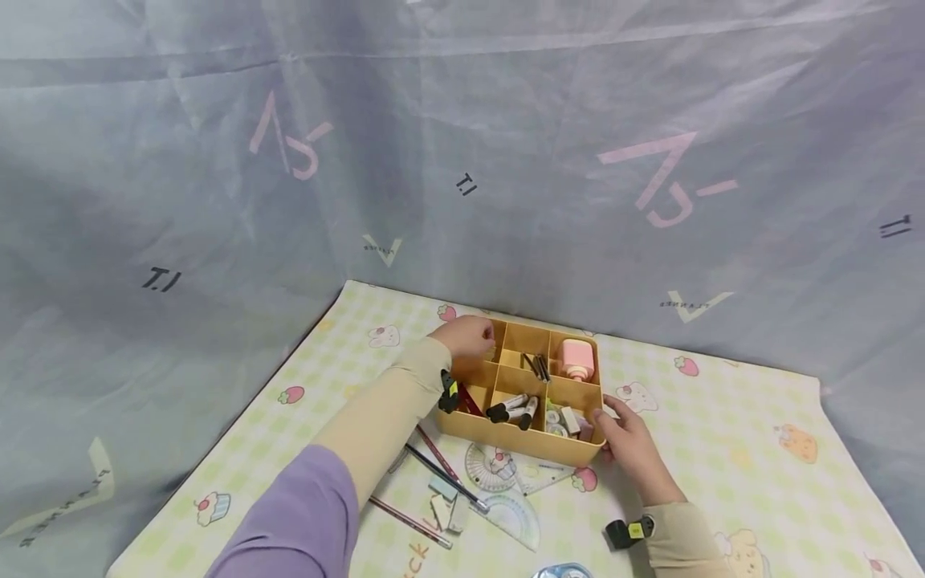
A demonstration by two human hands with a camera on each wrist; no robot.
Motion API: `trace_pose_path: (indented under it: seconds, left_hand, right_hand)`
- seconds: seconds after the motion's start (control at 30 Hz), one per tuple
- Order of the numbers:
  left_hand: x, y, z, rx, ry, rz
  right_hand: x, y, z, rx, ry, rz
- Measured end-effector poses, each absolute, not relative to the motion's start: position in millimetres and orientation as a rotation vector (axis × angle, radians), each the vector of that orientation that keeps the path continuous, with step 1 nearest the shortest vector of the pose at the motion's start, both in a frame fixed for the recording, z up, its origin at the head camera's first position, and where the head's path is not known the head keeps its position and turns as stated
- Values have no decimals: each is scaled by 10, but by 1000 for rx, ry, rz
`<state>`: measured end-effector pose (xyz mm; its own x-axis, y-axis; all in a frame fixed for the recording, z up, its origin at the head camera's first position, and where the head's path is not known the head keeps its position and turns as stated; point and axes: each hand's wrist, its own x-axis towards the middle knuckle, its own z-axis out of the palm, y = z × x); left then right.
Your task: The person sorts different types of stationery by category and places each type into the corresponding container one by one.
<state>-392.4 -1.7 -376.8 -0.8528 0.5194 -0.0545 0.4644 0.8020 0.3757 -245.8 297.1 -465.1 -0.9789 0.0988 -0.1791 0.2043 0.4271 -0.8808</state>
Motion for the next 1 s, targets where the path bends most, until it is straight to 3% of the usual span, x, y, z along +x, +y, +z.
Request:
trace_pose_path:
  seconds: [0.6, 1.0]
  left_hand:
    - [-4302, 388, -4179, 502, 2674, 163]
    - [-4332, 446, -4220, 497, 2700, 83]
  right_hand:
    - [-2451, 2970, -4701, 254, 2563, -1677]
    - [-2481, 2976, -4743, 266, 2574, -1671]
